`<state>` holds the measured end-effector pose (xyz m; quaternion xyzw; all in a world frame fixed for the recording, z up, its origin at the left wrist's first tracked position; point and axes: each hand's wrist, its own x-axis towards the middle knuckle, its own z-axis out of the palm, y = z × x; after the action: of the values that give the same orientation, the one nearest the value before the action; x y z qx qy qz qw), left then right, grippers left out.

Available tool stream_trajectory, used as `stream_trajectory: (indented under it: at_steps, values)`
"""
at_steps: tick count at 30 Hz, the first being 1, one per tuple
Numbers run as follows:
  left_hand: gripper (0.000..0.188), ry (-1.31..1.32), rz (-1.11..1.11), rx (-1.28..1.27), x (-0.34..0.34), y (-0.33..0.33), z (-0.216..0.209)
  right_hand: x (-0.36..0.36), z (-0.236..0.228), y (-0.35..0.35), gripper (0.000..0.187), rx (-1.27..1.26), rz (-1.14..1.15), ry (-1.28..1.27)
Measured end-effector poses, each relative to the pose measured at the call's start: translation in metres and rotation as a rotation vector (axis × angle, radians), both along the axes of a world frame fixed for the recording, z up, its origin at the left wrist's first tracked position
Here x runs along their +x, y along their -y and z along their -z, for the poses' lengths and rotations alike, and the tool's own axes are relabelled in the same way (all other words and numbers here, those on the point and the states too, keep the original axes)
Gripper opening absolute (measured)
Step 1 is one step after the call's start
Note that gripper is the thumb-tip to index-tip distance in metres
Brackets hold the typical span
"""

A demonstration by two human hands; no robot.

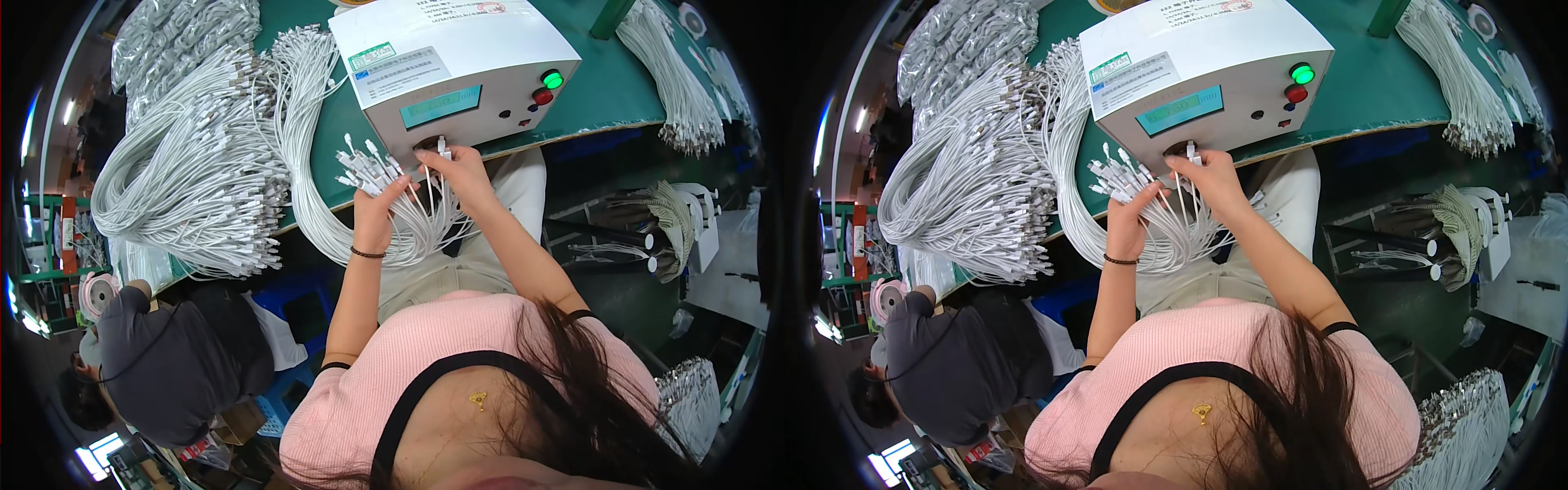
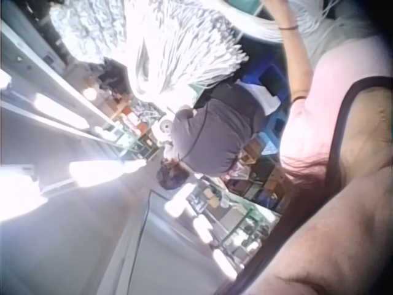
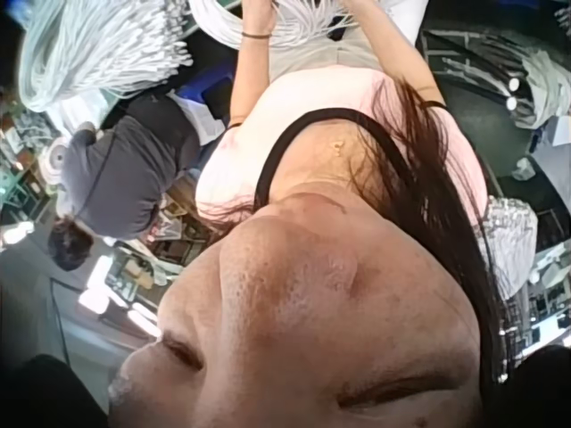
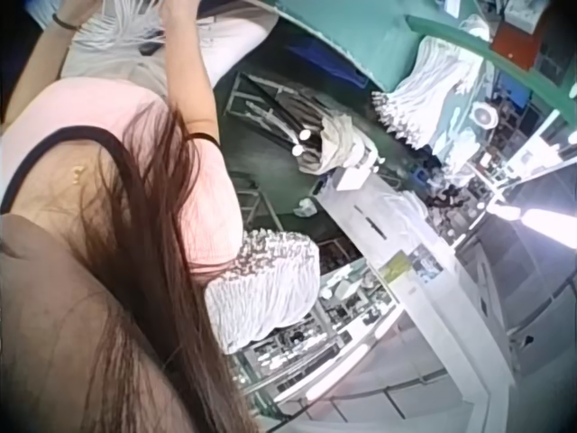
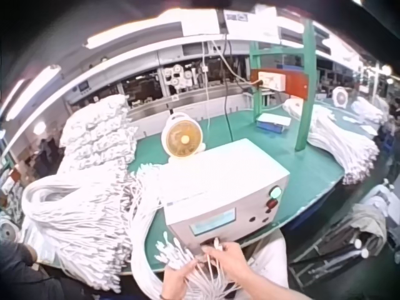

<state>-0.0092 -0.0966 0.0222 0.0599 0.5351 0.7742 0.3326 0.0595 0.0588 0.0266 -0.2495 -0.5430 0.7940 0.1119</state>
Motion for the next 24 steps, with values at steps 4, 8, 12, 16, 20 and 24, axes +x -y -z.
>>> stream_trajectory:
  at_steps: [4,8,12,16,20,24]
  values:
    - [0.021,-0.006,0.096,-0.013,0.005,0.000,0.004,0.006,-0.004,-0.003,0.019,0.143,-0.171,0.032]
    - [0.023,0.055,0.082,-0.004,0.007,0.000,0.003,0.008,0.000,0.002,0.021,0.096,-0.177,0.000]
    - [0.021,0.072,0.062,0.011,0.004,0.001,0.001,0.009,0.014,0.001,0.021,0.054,-0.027,-0.024]
    - [0.020,0.055,0.024,0.019,-0.001,0.002,-0.002,0.003,0.007,0.003,0.022,-0.021,-0.013,-0.033]
    - [0.019,0.043,-0.013,0.031,-0.002,-0.001,-0.006,-0.001,0.001,0.002,0.023,-0.080,0.003,0.007]
    - [0.019,0.032,-0.033,0.035,-0.002,-0.002,-0.004,-0.001,-0.004,0.002,0.024,-0.063,0.021,0.015]
